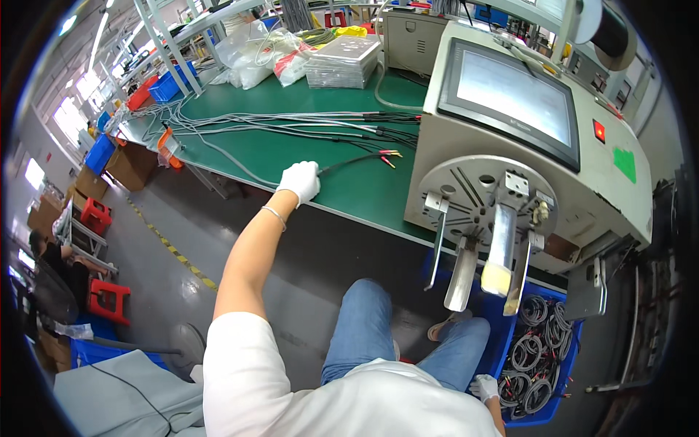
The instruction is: Use a specialized machine to coil long cables and organize them into storage bins.
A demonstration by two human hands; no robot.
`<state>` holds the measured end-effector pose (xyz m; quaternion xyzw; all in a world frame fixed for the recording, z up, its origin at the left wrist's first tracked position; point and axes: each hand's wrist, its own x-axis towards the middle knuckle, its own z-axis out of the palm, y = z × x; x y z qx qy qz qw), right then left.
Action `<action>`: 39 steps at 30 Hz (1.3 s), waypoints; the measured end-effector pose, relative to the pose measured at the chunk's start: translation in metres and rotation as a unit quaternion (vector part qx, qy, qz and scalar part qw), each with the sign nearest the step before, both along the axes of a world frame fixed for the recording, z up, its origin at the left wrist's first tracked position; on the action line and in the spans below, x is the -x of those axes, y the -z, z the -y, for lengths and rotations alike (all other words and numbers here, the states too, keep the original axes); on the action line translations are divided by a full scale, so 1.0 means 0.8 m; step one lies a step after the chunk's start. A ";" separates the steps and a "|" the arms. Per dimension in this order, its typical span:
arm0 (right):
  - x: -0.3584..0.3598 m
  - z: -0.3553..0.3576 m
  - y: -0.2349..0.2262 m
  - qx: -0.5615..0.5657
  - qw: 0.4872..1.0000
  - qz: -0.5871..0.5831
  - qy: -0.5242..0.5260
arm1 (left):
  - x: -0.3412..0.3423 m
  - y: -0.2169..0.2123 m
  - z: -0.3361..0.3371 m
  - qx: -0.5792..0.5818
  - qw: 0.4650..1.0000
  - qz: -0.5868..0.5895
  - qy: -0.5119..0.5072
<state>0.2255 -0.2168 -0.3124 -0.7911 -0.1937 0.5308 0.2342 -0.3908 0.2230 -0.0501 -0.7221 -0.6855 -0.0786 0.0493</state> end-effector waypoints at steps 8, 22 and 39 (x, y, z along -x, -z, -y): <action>-0.030 0.087 0.059 0.026 0.744 0.375 -0.553 | 0.016 -0.106 0.022 -0.067 0.834 0.542 -0.074; 0.007 0.050 -0.024 -0.014 0.990 -0.014 0.140 | -0.327 -0.351 0.159 -0.131 0.863 0.165 0.460; 0.018 -0.141 -0.397 -0.510 0.853 0.076 0.086 | -0.328 -0.321 0.262 0.226 0.758 0.192 0.581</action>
